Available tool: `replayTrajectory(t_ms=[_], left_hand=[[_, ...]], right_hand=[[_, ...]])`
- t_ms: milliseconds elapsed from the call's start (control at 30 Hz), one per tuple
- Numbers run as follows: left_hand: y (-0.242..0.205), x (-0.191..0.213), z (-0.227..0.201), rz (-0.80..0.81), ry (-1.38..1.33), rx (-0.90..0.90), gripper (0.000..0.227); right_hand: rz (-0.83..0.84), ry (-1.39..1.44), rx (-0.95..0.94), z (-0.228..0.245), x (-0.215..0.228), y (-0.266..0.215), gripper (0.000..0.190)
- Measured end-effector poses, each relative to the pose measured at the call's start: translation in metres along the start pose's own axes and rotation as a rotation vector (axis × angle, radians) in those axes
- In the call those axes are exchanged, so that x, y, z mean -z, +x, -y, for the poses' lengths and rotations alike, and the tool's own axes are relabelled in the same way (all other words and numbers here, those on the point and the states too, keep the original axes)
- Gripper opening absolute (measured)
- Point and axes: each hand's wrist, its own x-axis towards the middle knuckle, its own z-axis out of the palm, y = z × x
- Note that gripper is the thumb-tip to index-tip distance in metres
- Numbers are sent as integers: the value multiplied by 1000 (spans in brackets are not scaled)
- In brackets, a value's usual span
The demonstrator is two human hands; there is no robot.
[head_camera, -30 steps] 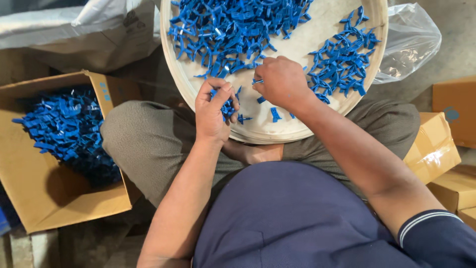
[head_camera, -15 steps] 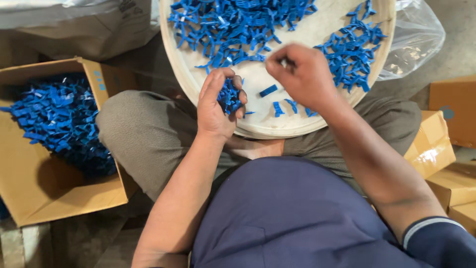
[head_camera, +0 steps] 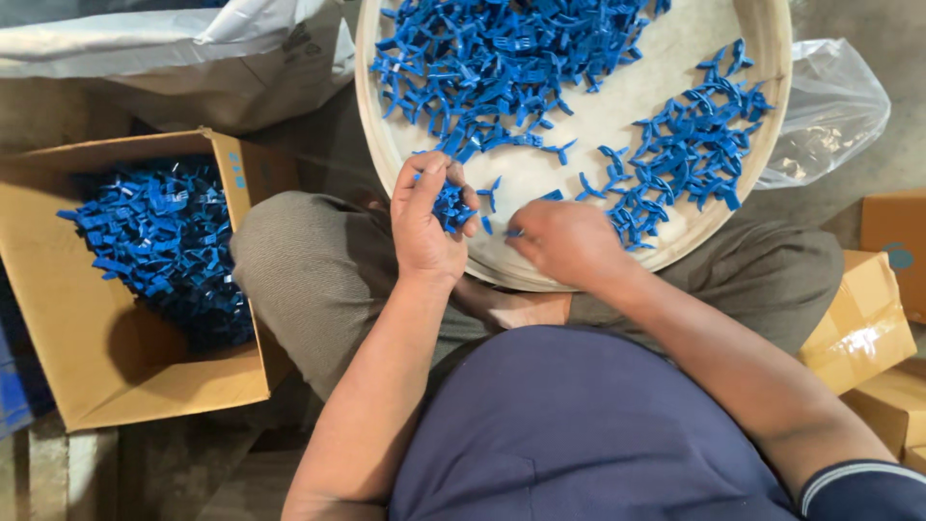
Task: The person sits cross-legged on the floor and sorts small blue plastic pieces from a large white tray into a cardboard box. They pick up handfuls of the pieces, separate them, and place them into the box repeatedly.
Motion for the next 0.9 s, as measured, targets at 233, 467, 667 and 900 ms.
replayTrajectory(t_ms=[233,467,667,900], left_hand=[[0,-10,5,-33,13,234,30],[-3,0,-6,1,-110,79,22],[-3,3,-3,28,-69,53,18],[1,-4,8,18,2,74,15]], right_hand=[[-102,487,4,-1,47,12,31],[-136,-35,153,3,10,45,24],[-54,-292,196,-33,5,5,14],[-63,-174,35,-64,43,1,24]])
